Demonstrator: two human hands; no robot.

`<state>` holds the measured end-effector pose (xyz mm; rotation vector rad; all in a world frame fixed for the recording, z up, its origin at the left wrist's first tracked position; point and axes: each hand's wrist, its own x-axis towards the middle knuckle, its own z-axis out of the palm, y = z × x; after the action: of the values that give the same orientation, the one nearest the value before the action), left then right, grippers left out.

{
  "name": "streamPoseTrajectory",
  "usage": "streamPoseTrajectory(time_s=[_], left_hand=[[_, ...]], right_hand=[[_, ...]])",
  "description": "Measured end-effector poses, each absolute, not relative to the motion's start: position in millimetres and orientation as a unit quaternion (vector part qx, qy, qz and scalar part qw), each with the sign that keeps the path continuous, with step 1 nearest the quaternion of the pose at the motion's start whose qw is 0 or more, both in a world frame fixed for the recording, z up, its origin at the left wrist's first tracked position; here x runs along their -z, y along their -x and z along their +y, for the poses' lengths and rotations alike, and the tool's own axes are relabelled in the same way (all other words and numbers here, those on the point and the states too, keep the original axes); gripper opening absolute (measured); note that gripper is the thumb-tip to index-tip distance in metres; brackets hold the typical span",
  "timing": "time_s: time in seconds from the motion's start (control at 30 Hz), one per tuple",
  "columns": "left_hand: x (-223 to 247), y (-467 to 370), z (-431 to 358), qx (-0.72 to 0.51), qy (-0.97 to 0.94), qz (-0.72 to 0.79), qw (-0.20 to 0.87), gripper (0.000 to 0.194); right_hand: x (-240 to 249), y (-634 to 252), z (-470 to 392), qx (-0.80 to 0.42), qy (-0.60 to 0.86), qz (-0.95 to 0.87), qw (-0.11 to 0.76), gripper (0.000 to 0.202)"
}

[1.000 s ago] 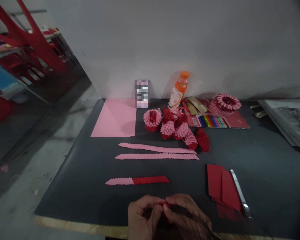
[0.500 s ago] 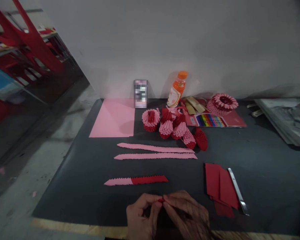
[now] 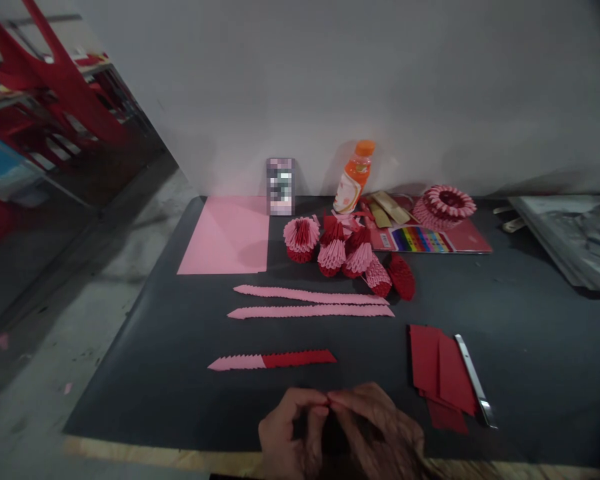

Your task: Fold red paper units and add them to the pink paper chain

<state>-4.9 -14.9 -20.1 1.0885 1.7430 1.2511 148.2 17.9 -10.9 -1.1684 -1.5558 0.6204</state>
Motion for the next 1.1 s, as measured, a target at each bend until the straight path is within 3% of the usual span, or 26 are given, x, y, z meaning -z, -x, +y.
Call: streamPoseTrajectory(time_s=[0.1, 0.53, 0.67, 0.8, 0.93, 1.1], left_hand=[[21.4, 6.9, -16.1, -0.481, -0.413, 0.669, 0.388, 0.055], [19.2, 36.4, 8.8, -0.409, -0.478, 0.661, 0.409, 0.02], [17.4, 40.4, 11.5, -0.383, -0.453, 0.64, 0.488, 0.027], [12.3, 35.5, 7.0, -0.412, -0.426, 0.651, 0.475, 0.027], [9.2, 14.5, 2.8, -0.521, -0.274, 0.651, 0.479, 0.043], [7.9, 0.9, 1.9, -0.55, -0.224, 0.625, 0.507, 0.059]], right_hand=[[10.2, -145.5, 20.7, -0.255, 0.503, -0.645, 0.515, 0.012], [2.7, -134.7, 38.4, -0.277, 0.496, -0.648, 0.508, 0.028], [3.2, -131.3, 39.2, -0.274, 0.515, -0.643, 0.495, 0.027], [5.5, -130.4, 36.6, -0.279, 0.528, -0.624, 0.504, 0.011], [12.6, -127.2, 25.5, -0.287, 0.555, -0.579, 0.524, 0.042], [13.9, -123.8, 16.5, -0.263, 0.548, -0.581, 0.542, 0.012]])
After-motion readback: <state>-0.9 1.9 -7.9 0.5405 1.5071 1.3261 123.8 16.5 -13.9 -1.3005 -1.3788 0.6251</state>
